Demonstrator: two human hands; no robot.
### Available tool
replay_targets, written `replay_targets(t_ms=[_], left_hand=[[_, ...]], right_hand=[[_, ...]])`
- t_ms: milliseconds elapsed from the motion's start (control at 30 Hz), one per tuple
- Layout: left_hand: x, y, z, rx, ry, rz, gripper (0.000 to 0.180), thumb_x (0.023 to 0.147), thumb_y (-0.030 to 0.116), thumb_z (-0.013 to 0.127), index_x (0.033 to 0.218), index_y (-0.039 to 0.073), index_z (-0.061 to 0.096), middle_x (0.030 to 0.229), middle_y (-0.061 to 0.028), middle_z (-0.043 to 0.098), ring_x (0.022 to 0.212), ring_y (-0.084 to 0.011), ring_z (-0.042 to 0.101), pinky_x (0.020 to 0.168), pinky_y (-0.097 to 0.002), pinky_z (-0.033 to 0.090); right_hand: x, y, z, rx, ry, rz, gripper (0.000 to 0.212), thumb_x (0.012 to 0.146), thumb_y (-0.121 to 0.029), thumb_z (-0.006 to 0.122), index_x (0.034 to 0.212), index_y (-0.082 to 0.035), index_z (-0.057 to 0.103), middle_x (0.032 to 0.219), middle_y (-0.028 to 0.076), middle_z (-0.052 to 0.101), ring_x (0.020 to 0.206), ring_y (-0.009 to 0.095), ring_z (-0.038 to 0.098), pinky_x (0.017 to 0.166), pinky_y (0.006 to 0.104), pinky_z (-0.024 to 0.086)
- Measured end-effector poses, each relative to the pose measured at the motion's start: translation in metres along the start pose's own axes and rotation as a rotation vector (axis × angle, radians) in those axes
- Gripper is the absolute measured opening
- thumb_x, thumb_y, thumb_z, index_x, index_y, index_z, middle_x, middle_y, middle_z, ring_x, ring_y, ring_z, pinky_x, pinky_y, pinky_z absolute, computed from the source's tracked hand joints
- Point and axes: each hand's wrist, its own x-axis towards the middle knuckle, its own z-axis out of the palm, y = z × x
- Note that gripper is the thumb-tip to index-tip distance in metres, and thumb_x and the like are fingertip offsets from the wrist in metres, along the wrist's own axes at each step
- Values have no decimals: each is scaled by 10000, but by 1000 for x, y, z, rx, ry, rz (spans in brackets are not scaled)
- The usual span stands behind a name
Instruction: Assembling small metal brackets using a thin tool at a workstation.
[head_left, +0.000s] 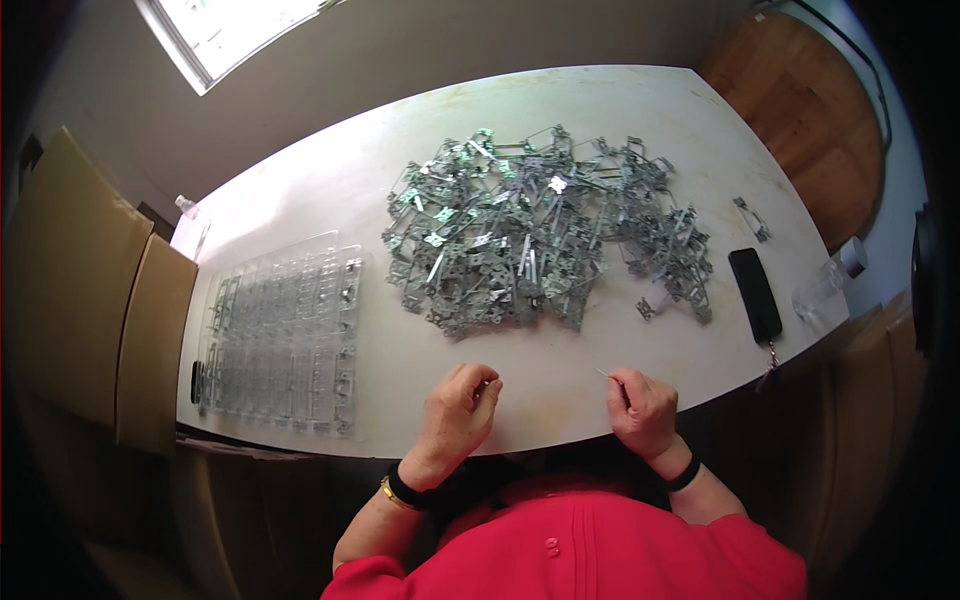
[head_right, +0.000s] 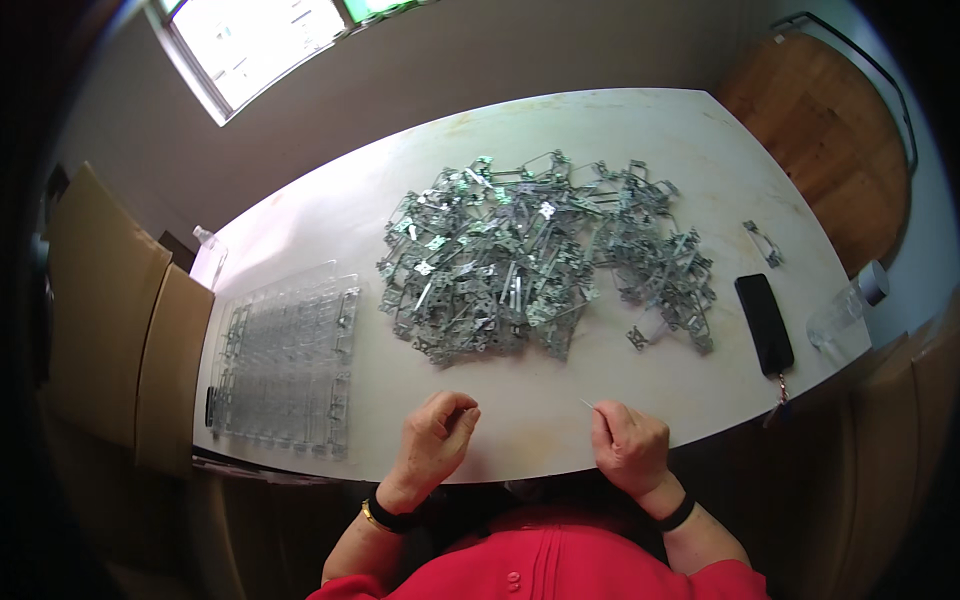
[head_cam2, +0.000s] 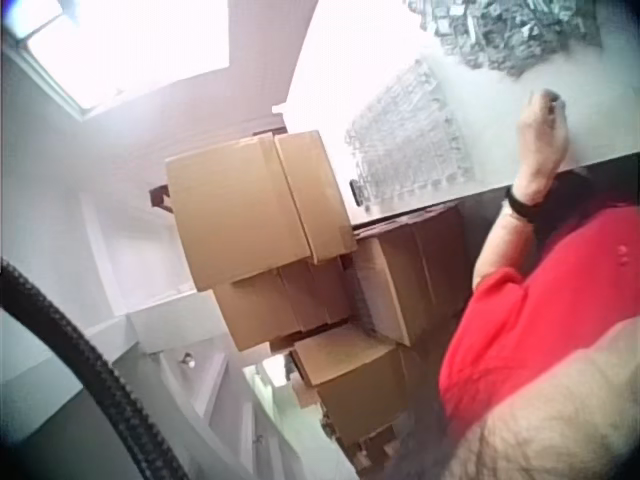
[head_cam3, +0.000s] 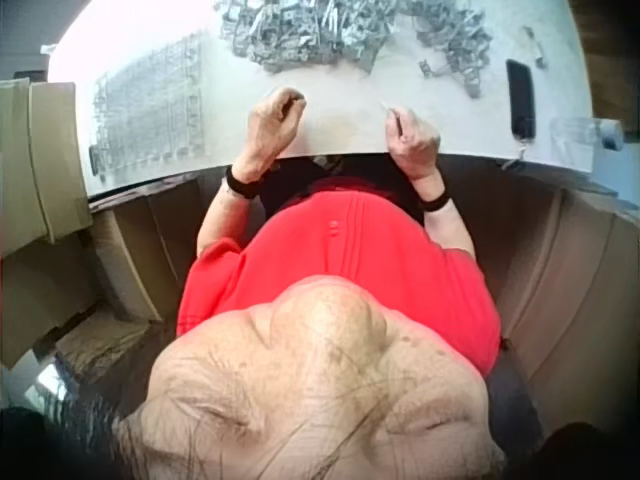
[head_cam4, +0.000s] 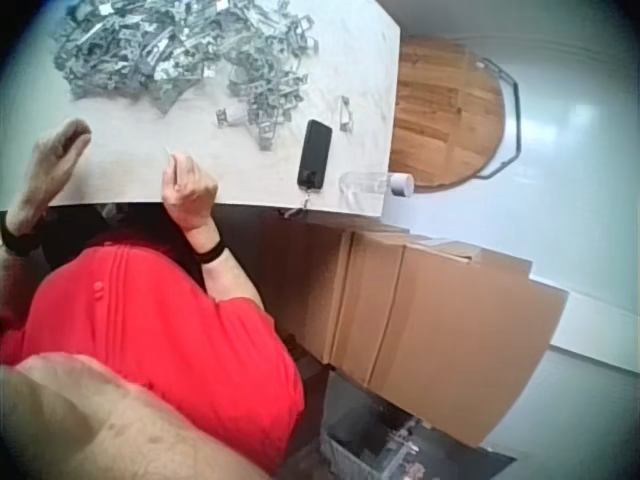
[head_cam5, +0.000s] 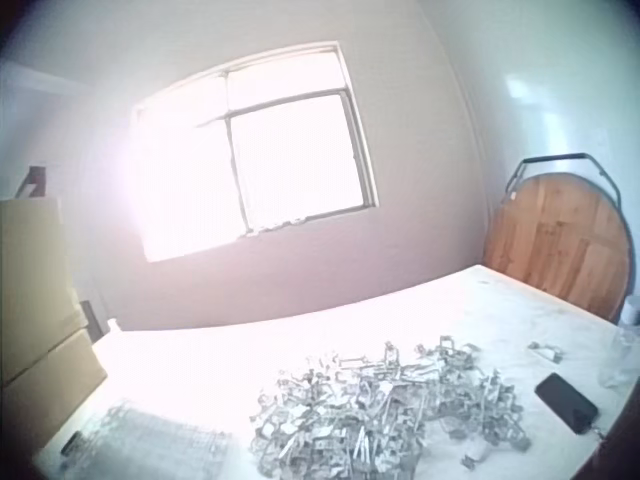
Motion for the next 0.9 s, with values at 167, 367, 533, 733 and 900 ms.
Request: replay_targets(t_ms=[167,367,533,733,900], left_hand=[[39,24,-5,278,-31,85,231,921,91,759,1128,46,667,1059,-172,651,939,-362,665,800,-442,534],[93,22,15,524,3,196,584,875,152,811,1396,61,563,1331,-255,602,1235,-447,593,1028,-507,491],[107,5,15,655,-110,-21,832,832,287,856,1544,70,486,1422,-219,590,1288,-419,590,1073,-529,467],[112,8,16,600,-80,44,756,805,327,878,1434,59,553,1268,-239,635,1200,-429,607,1008,-544,452],[110,3,19,677,-153,19,687,840,356,835,1392,23,595,1202,-211,671,1196,-414,606,1047,-519,455]], right_hand=[[-1,-1,1,38,-13,-23,117,908,-49,744,972,-89,654,700,109,645,601,324,665,546,427,512],[-5,2,0,39,17,-23,118,916,-66,754,978,-97,659,719,96,662,610,310,673,549,415,517],[-4,2,0,75,-12,-33,119,919,-68,755,990,-95,664,734,88,675,616,301,680,546,407,519],[-4,2,-1,46,-7,-32,137,908,-52,761,1002,-87,668,730,93,670,614,302,676,542,406,513],[-2,2,-1,40,-13,-22,150,897,-35,766,1003,-82,670,726,100,667,604,306,664,541,409,506]])
